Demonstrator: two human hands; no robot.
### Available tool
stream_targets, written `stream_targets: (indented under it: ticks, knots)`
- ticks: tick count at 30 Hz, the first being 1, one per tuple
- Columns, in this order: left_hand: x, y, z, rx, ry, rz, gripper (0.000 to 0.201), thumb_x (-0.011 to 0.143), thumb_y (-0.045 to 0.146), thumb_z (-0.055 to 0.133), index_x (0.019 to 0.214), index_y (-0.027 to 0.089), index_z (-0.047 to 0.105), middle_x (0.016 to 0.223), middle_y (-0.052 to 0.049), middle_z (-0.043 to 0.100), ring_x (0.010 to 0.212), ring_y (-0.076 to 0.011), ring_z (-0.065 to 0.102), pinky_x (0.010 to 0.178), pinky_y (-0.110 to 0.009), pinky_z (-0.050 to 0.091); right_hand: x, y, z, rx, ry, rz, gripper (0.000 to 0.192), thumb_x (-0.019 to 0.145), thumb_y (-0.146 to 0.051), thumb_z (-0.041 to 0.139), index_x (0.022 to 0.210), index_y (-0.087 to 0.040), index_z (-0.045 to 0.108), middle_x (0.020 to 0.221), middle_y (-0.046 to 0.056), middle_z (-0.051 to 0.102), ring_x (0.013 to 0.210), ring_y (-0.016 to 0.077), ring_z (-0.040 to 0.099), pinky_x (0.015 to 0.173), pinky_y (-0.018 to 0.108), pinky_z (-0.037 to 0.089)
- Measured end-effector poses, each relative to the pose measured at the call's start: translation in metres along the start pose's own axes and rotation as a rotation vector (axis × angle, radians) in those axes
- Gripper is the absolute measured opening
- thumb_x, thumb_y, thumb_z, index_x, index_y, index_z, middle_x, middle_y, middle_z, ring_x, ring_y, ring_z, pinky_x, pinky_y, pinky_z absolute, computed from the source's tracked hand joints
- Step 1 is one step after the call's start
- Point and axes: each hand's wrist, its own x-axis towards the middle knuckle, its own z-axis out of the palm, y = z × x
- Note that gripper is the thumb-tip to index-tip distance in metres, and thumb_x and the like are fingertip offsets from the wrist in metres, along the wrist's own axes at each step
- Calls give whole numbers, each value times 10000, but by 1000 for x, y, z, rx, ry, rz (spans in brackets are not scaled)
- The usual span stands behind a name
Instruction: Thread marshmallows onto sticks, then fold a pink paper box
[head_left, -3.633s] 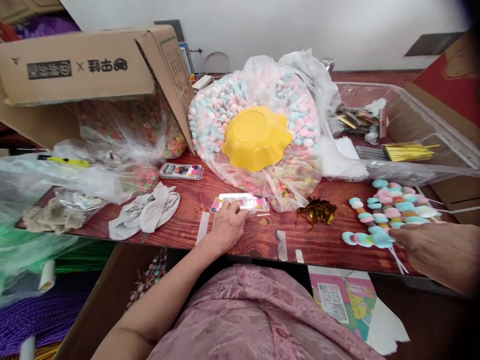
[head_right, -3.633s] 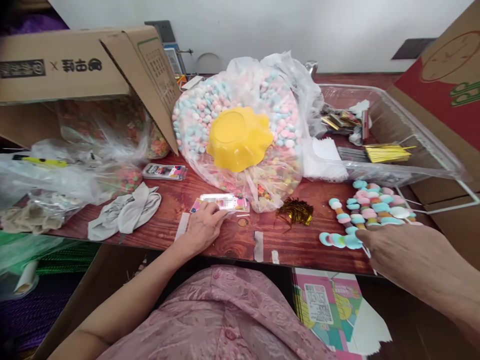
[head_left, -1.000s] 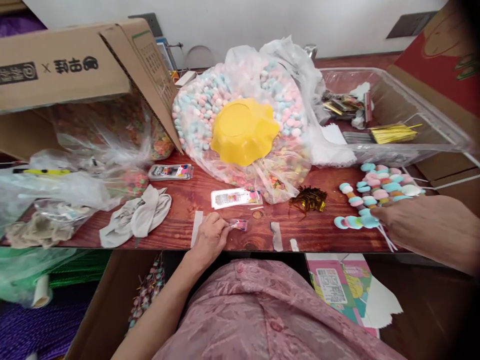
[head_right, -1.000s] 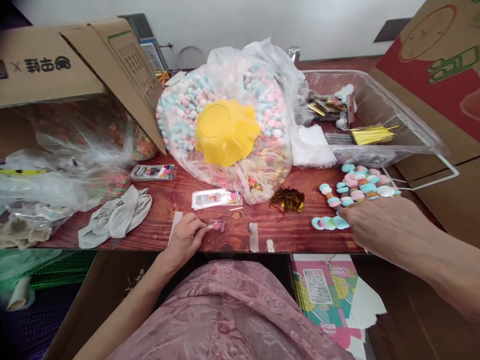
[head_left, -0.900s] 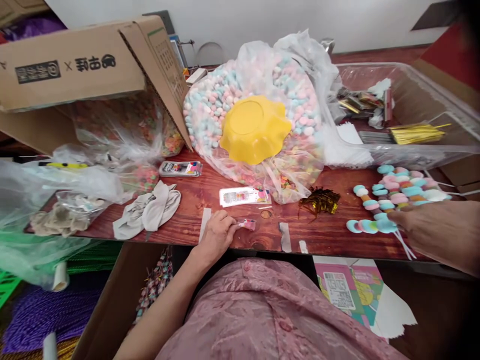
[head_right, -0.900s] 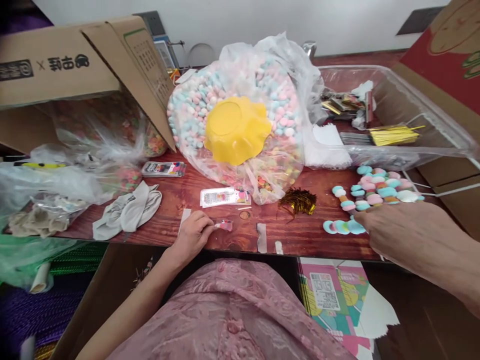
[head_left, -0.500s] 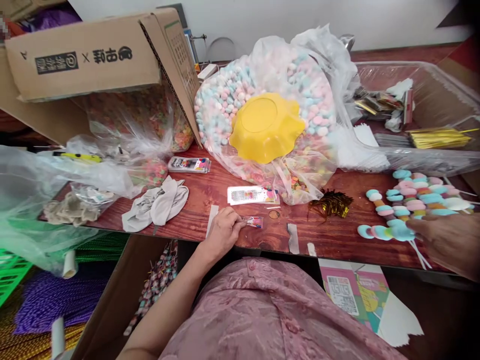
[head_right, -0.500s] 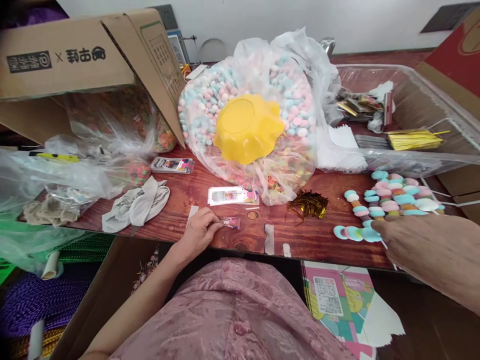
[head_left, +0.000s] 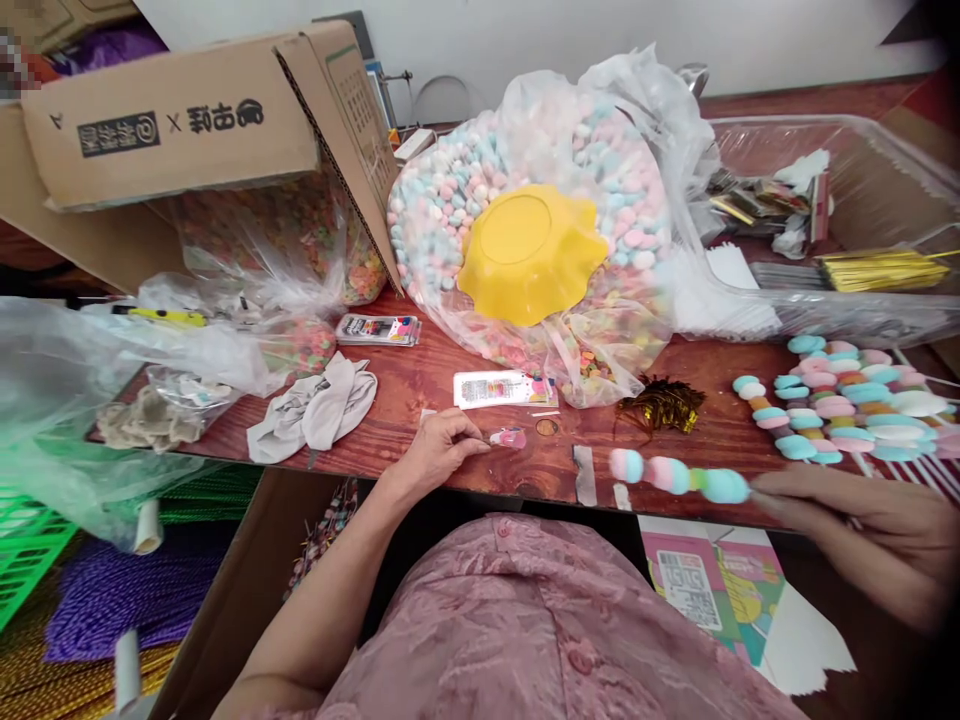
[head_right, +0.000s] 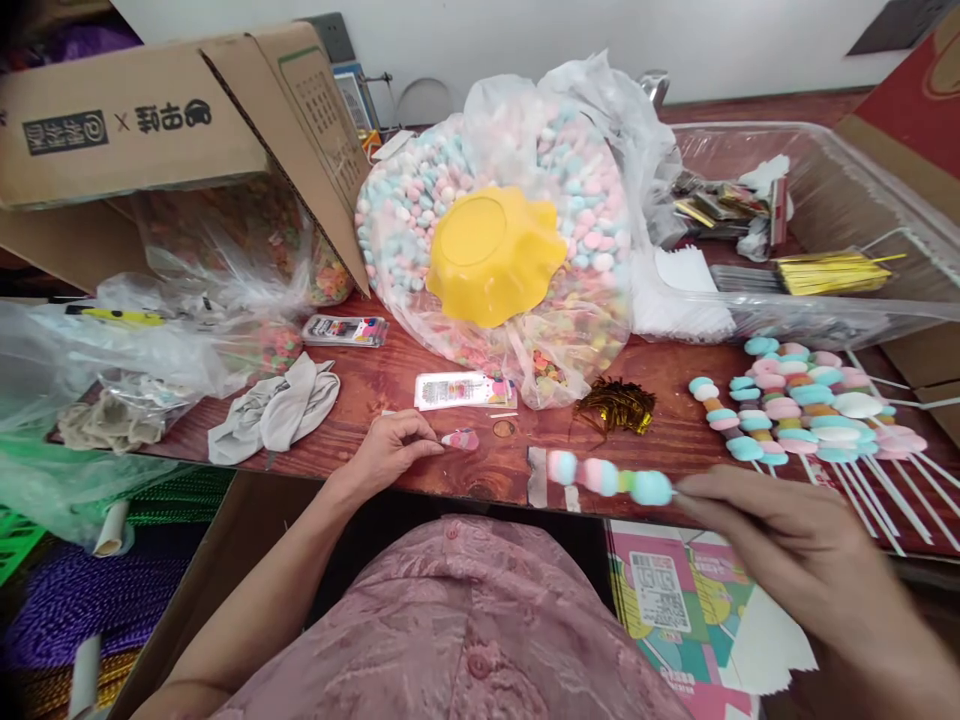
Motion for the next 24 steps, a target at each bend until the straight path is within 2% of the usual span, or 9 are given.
stream_targets:
  ticks: [2, 4, 6, 8, 11, 17, 24]
  knots:
    - [0, 0, 2, -3, 13, -20, 121, 752, 145, 733, 650, 152, 667, 673, 12, 616, 642, -102, 543, 640, -229, 408, 9, -24, 30, 167, 59, -117, 48, 849, -281, 689, 874, -274, 730, 783, 32, 733, 652, 167, 691, 590, 266, 558]
    - [0, -1, 4, -8, 34, -35, 152, 743, 174, 745, 635, 149, 641, 657, 17, 601, 624, -99, 523, 620, -225, 398, 17, -43, 60, 232, 95, -170, 86, 864, -188, 650, 878, -250, 707, 778, 12, 728, 647, 150, 685, 583, 243, 549]
    - [-1, -2, 6, -17, 50, -40, 176, 734, 201, 757, 632, 148, 624, 649, 21, 591, 613, -96, 510, 606, -222, 390, 20, -52, 83, 246, 119, -198, 99, 864, -147, 634, 881, -230, 687, 737, 5, 705, 613, 138, 658, 549, 238, 520]
    - [-1, -2, 6, -31, 52, -44, 191, 729, 220, 763, 632, 147, 615, 644, 24, 585, 600, -92, 501, 592, -219, 382, 20, -53, 97, 198, 125, -230, 112, 863, -124, 626, 898, -219, 671, 723, 4, 684, 606, 133, 633, 554, 246, 500]
    - [0, -2, 5, -43, 49, -56, 193, 732, 229, 761, 635, 147, 616, 641, 24, 585, 593, -91, 498, 586, -218, 377, 16, -44, 102, 69, 128, -318, 150, 856, -91, 614, 941, -207, 657, 713, 8, 652, 608, 129, 592, 583, 260, 476]
    - [2, -1, 5, -55, 30, -71, 203, 735, 255, 764, 641, 147, 620, 651, 14, 600, 617, -100, 512, 606, -225, 384, 10, -40, 95, -185, 154, -515, 224, 838, -46, 597, 998, -195, 640, 743, 21, 661, 631, 136, 568, 623, 283, 442]
    - [3, -3, 6, -90, 32, -90, 193, 724, 250, 762, 639, 145, 624, 646, 16, 592, 608, -95, 500, 592, -218, 377, 4, -43, 86, -138, 219, -463, 261, 840, -51, 604, 1050, -203, 631, 776, 30, 670, 647, 142, 575, 627, 284, 461]
